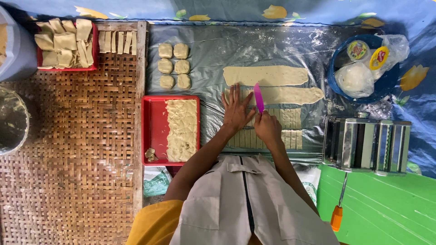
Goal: Cut strips of dough into small rectangular pieces using a small knife.
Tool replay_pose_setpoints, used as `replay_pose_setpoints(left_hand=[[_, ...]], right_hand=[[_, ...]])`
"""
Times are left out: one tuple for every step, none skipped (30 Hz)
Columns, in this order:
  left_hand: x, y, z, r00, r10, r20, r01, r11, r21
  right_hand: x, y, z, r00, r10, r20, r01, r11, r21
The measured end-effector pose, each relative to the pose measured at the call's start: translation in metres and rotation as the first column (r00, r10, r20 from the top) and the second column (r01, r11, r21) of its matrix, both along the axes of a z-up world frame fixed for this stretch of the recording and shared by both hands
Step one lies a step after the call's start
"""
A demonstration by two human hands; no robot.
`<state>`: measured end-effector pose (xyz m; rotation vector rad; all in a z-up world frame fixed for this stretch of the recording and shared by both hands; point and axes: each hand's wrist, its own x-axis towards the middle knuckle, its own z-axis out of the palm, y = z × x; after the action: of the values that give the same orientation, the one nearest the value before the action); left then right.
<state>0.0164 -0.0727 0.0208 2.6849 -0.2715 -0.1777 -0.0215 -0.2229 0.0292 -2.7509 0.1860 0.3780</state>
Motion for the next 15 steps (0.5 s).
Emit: replay_pose_setpoints(left_hand=[[0.0, 0.0, 0.001, 1.0, -0.001, -0.001, 0.001, 1.0, 0.0], [0.0, 0.0, 0.002, 1.0, -0.001, -0.003, 0.001, 1.0, 0.002], [0.0, 0.0, 0.003, 1.0, 0.0, -0.007, 0.0, 1.0, 0.003], [0.0, 0.0, 0.002, 1.0, 0.0, -0.008, 0.0, 1.0, 0.003], [0.0, -0.001, 0.001, 1.0, -0.003, -0.008, 0.003, 1.0, 0.002], [0.0, -0.001, 0.0, 1.0, -0.007, -0.008, 0.007, 1.0, 0.001], [0.0, -0.001, 0.001, 1.0, -0.008, -0.008, 0.008, 1.0, 0.001], [0.0, -0.001, 0.001, 1.0, -0.015, -0.003, 0.015, 1.0, -0.001], [-0.001, -0.002, 0.001, 1.0, -0.022, 0.002, 0.022, 1.0, -0.002], [0.0, -0.003, 0.003, 1.0, -0.023, 0.001, 0.023, 1.0, -0.002], [0.0, -0.003, 0.005, 1.0, -0.009, 0.003, 0.009, 1.0, -0.006], [-0.001, -0.004, 0.007, 1.0, 0.004, 0.005, -0.004, 1.0, -0.01], [-0.001, -0.004, 0.003, 1.0, 0.003, 0.004, -0.003, 1.0, -0.011], [-0.001, -0.004, -0.001, 1.0, 0.011, 0.012, -0.01, 1.0, -0.024], [-0.002, -0.004, -0.004, 1.0, 0.019, 0.02, -0.019, 0.999, -0.036]], right_hand=[[0.0, 0.0, 0.0, 1.0, -0.001, -0.001, 0.001, 1.0, 0.0], [0.0, -0.001, 0.0, 1.0, 0.0, -0.008, 0.0, 1.0, 0.006], [0.0, -0.001, 0.001, 1.0, 0.001, -0.016, -0.001, 1.0, 0.012], [0.0, -0.001, 0.0, 1.0, 0.002, -0.016, -0.001, 1.0, 0.011], [0.001, 0.0, 0.0, 1.0, -0.001, -0.028, 0.001, 1.0, 0.003], [0.002, 0.0, 0.0, 0.999, -0.004, -0.039, 0.004, 1.0, -0.005], [0.003, 0.001, 0.003, 0.999, -0.005, -0.039, 0.005, 1.0, -0.006], [0.004, 0.003, 0.005, 0.997, -0.026, -0.077, 0.03, 0.999, 0.044], [0.004, 0.004, 0.007, 0.992, -0.047, -0.115, 0.057, 0.994, 0.092], [0.006, 0.006, 0.01, 0.992, -0.048, -0.115, 0.059, 0.994, 0.092], [0.007, 0.009, 0.014, 0.987, -0.046, -0.156, 0.061, 0.994, 0.094], [0.008, 0.011, 0.017, 0.979, -0.044, -0.197, 0.063, 0.993, 0.095], [0.011, 0.013, 0.021, 0.979, -0.046, -0.198, 0.065, 0.993, 0.095], [0.013, 0.015, 0.025, 0.974, -0.046, -0.224, 0.063, 0.996, 0.069], [0.015, 0.018, 0.029, 0.967, -0.047, -0.249, 0.06, 0.997, 0.044]])
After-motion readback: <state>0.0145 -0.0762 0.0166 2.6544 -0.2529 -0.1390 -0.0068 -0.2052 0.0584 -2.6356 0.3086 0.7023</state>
